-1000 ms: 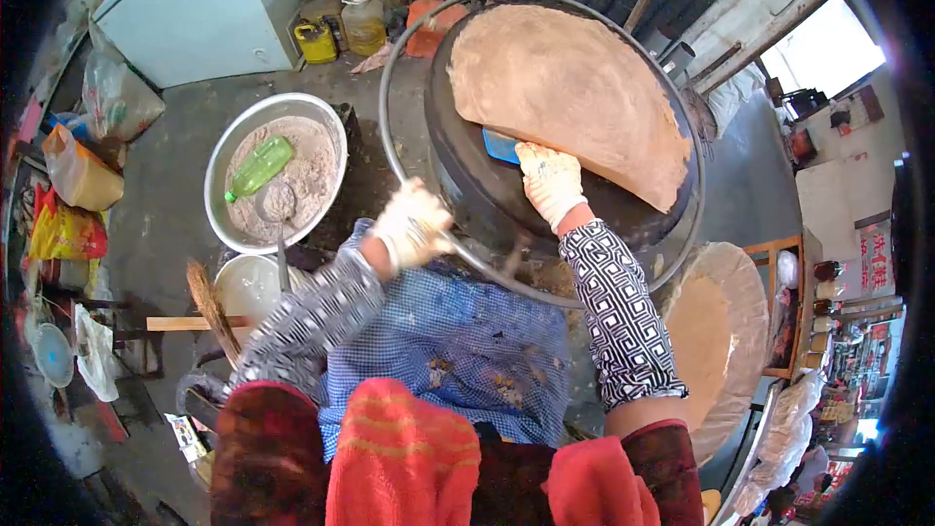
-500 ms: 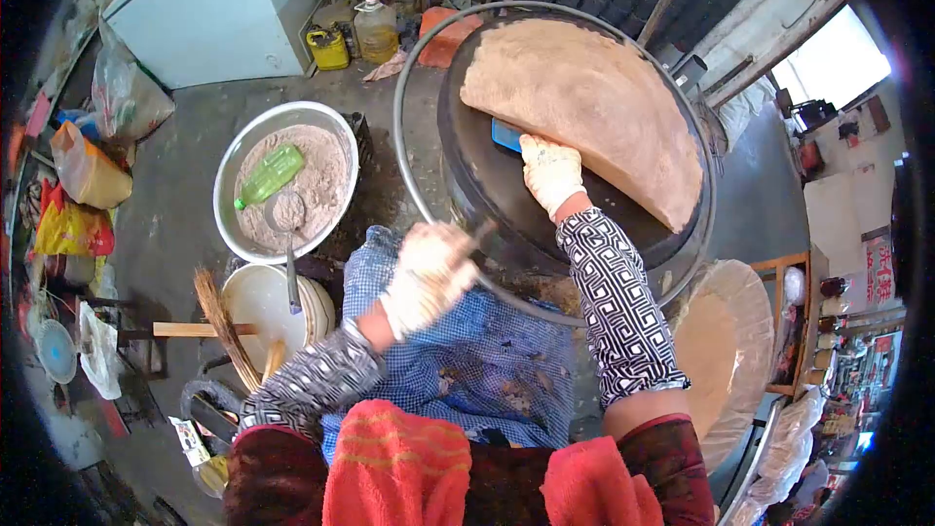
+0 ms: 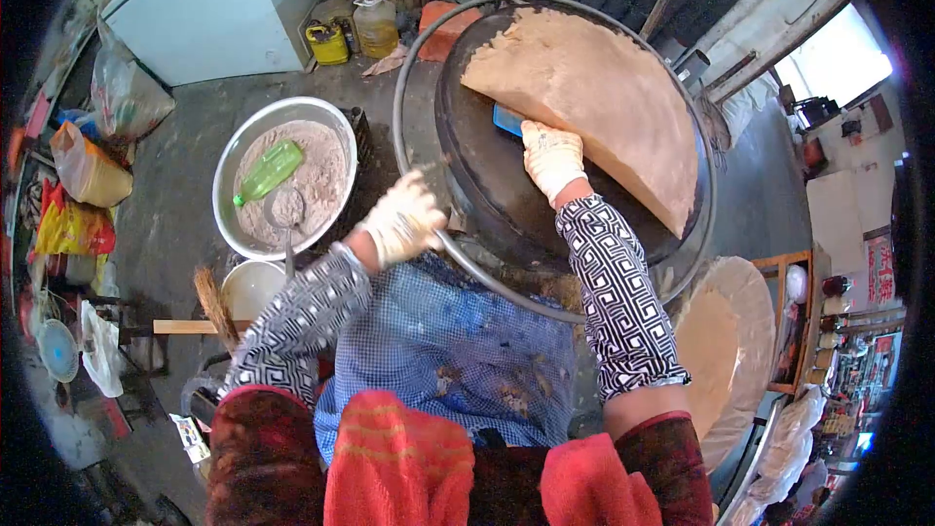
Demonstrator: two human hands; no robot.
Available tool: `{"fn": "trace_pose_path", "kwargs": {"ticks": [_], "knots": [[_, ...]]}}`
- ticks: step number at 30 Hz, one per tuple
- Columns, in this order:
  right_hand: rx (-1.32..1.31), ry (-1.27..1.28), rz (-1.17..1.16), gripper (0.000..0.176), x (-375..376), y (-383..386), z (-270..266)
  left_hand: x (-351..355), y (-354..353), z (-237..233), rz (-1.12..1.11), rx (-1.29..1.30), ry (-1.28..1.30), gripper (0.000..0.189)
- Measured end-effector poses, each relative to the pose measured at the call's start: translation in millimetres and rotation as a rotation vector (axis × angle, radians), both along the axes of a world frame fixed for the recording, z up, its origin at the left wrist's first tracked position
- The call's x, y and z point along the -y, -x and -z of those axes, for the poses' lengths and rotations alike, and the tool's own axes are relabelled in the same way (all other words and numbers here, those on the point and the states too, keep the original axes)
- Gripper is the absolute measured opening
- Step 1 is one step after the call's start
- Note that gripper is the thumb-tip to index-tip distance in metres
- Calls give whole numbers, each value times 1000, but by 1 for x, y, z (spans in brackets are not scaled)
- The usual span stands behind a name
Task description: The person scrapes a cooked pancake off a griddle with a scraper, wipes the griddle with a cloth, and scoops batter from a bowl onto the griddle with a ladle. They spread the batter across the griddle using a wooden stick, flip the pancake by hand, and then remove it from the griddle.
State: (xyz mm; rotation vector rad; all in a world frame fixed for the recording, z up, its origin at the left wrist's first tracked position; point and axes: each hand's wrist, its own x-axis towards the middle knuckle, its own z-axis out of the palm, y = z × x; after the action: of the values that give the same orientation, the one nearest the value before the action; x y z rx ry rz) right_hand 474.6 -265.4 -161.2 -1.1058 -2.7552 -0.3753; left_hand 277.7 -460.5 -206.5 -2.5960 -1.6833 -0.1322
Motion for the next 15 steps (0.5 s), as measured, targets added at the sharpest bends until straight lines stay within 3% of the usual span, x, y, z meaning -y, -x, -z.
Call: {"fn": "trace_pose_path", "kwargs": {"ticks": [1, 2, 4, 5, 6, 7, 8, 10, 14, 15], "knots": [[25, 50, 23, 27, 0, 2, -4, 9, -29, 8, -20, 16, 40, 33], [45, 96, 45, 27, 0, 4, -7, 25, -59, 20, -15, 198, -217, 31], [39, 98, 43, 26, 4, 7, -9, 41, -134, -8, -180, 143, 181, 28], [46, 94, 47, 25, 4, 7, -11, 50, -171, 28, -126, 166, 53, 27], [64, 91, 52, 24, 3, 5, -11, 66, -189, -4, -67, 430, -36, 30], [39, 42, 27, 23, -2, 3, -4, 87, -204, 3, 36, 555, -139, 38], [51, 39, 24, 23, -3, 2, -3, 107, -218, 14, 123, 601, 13, 43], [57, 59, 35, 24, -1, 3, -3, 142, -214, 20, 154, 741, 52, 43], [36, 58, 28, 24, -2, 5, 2, 168, -174, 45, -102, 650, 529, 40], [35, 55, 28, 23, -3, 5, 1, 177, -168, 51, -166, 665, 399, 39]]}}
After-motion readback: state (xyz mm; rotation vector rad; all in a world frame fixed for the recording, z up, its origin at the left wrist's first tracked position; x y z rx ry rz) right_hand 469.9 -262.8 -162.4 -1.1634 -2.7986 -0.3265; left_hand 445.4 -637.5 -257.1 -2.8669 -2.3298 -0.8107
